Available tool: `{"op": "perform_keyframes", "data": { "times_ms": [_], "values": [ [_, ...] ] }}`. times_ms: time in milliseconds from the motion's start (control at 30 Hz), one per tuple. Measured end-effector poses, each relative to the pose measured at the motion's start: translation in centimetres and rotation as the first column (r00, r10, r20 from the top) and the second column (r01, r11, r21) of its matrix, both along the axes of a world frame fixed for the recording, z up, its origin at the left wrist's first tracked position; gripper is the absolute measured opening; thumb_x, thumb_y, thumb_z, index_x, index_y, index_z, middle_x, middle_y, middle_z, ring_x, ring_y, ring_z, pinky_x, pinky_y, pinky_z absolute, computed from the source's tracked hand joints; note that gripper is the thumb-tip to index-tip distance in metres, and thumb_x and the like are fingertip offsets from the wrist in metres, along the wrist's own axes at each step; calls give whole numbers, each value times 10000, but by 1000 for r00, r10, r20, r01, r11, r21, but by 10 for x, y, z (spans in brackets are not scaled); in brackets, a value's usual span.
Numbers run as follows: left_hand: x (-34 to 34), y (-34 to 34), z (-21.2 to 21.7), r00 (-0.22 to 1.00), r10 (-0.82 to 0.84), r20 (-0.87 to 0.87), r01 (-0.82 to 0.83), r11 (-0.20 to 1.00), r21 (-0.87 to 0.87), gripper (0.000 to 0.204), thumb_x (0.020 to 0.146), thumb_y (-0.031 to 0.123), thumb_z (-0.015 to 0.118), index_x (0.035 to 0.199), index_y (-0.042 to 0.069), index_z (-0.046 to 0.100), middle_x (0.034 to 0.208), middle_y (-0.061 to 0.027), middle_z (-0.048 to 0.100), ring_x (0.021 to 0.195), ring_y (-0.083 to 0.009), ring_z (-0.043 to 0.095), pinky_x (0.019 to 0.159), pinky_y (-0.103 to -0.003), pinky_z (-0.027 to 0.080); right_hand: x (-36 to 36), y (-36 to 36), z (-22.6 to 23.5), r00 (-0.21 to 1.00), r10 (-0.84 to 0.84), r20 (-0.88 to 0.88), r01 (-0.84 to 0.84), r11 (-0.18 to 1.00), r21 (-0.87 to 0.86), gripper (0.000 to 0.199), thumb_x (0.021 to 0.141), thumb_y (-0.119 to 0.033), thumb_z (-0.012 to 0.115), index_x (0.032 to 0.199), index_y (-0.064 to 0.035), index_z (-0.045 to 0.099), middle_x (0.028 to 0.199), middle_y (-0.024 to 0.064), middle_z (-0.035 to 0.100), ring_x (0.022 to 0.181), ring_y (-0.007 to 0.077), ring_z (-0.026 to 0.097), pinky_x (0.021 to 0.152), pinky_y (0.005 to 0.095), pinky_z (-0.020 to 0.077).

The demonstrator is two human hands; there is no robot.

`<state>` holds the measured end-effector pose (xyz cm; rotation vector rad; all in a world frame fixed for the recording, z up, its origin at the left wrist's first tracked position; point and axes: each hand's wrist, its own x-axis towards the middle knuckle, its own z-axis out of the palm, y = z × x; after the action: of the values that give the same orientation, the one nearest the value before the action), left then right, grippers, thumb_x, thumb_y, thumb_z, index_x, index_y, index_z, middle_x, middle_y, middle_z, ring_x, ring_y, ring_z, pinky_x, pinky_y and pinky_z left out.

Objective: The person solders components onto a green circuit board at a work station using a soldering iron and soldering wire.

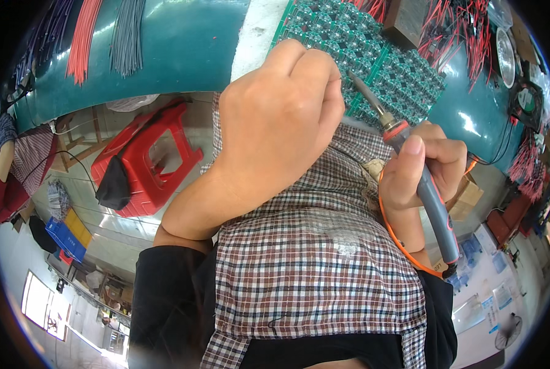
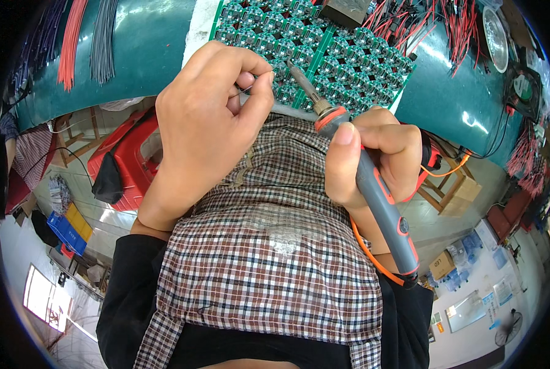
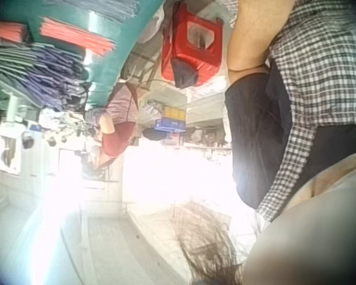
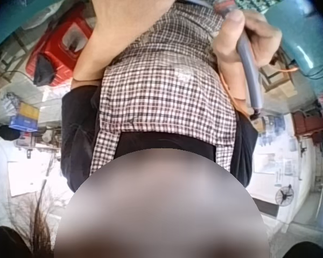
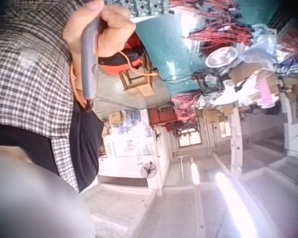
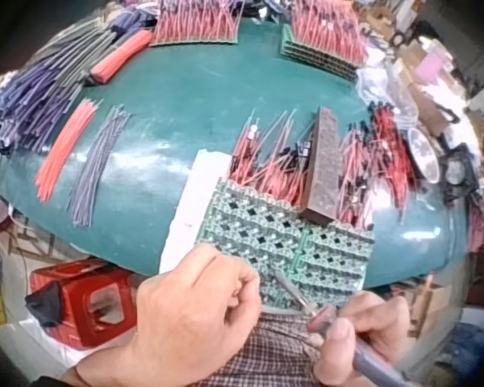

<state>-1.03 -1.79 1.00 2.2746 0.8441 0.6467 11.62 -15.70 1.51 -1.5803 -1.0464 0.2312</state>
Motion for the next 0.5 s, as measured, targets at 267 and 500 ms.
{"op": "perform_keyframes", "data": {
  "times_ms": [267,500],
  "values": [
    [1,-2,-4,1000,0,12,0,1000,-2,102,781,44,742,824,85,659,737,0,579,486,-90,487,471,-247,402,-1,1,-3,1000,16,11,-16,1000,16,234,860,-11,648,877,-41,417,639,60,525,530,96,446,504,244,346],
    [3,-1,-1,999,-7,32,7,1000,1,95,784,37,734,821,79,658,748,-7,588,510,-96,522,488,-243,429,0,-1,-2,999,26,21,-26,1000,13,233,863,-15,649,877,-36,417,637,65,527,527,95,448,500,244,347]
  ]
}}
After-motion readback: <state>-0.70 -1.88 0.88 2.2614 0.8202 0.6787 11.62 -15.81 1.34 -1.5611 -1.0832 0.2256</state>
